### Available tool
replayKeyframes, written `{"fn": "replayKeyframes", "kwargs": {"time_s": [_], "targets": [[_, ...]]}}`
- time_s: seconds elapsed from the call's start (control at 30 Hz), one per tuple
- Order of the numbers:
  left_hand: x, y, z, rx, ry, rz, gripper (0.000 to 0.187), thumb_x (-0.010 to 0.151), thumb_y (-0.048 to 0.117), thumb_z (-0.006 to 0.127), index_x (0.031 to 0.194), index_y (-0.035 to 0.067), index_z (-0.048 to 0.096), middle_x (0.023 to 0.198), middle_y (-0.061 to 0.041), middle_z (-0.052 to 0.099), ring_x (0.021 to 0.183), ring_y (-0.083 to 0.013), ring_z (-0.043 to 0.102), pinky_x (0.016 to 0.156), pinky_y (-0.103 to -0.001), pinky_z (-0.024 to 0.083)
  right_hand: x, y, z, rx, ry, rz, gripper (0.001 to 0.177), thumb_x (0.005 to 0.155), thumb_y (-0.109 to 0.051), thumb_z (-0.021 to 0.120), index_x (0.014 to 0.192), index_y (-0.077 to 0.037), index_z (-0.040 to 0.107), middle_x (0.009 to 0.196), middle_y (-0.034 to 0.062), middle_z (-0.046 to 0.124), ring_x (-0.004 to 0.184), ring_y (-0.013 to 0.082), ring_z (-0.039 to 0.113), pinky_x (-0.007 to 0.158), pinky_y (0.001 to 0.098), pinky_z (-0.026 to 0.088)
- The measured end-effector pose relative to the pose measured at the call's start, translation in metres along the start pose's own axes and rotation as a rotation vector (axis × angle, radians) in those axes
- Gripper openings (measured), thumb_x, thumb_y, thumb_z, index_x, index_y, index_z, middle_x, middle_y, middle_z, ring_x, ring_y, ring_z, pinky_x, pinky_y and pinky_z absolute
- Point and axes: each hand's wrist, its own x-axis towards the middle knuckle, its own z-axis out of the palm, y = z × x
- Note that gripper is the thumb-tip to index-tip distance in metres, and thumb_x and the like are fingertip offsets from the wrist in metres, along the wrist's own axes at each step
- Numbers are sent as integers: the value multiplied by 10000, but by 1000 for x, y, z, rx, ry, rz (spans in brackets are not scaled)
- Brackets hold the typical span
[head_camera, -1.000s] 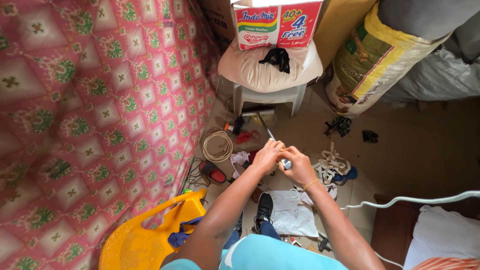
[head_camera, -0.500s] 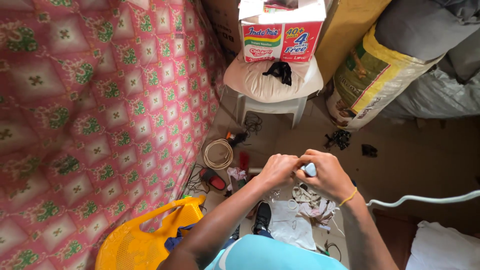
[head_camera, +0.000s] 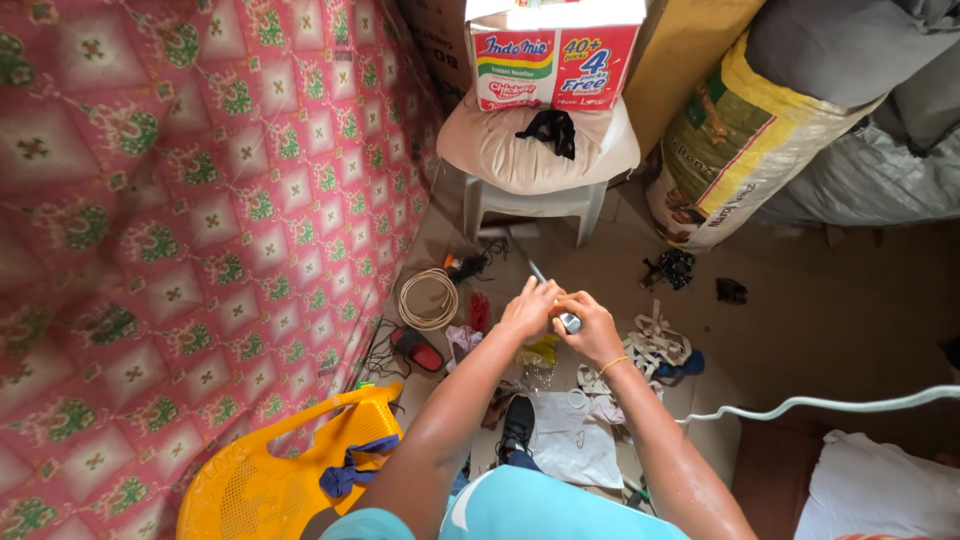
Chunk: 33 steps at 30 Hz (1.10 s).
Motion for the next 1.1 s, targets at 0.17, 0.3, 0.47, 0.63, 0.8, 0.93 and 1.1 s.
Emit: {"fn": "replayKeyframes", "kwargs": {"time_s": [0.17,0.3,0.47,0.63,0.8,0.93,1.1], "targets": [[-17,11,-12,-14,-55,46,343,845,158,742,1168,195,632,1162,-78,655,1135,-311,649,883,-442,559,9,-30,-23,-88,-89,136,232,740,-178,757,960,-105,764,897,125,654,795,310,679,738,410,551],[-34,29,-40,-98,80,175,279,851,138,728,1122,207,722,943,-106,671,915,-352,686,782,-462,548,21,-59,-41,-76,-171,53,234,713,-198,743,914,-81,761,837,125,645,753,311,660,694,419,537],[-58,51,-76,-75,-17,137,335,708,154,798,1028,136,702,929,-117,692,889,-376,685,751,-476,550,25,-97,-59,-9,-263,101,183,717,-191,733,855,-81,780,788,120,650,701,291,685,673,389,547],[-69,83,-119,-3,-29,101,324,690,149,808,982,93,678,902,-105,695,888,-368,694,756,-476,557,31,-138,-89,14,-254,-3,183,744,-198,742,871,-70,771,802,107,668,695,278,691,659,372,546],[-74,85,-152,-35,195,107,221,773,175,737,985,144,687,961,-78,683,943,-338,689,787,-467,556,41,-177,-82,9,-196,-54,227,749,-193,768,947,-84,751,840,93,652,680,279,677,652,366,549],[-66,16,-118,-17,264,22,173,847,182,672,1016,143,662,1058,-78,671,1043,-330,671,858,-461,562,42,-140,-16,-27,-103,-48,224,781,-179,780,983,-95,735,899,98,650,727,288,684,686,375,556],[-85,-73,-41,18,333,99,326,733,139,731,1041,90,635,1118,-168,630,1136,-487,550,904,-518,499,29,-90,62,28,-163,58,194,817,-164,789,1003,-120,754,943,120,647,807,339,690,734,420,556]]}}
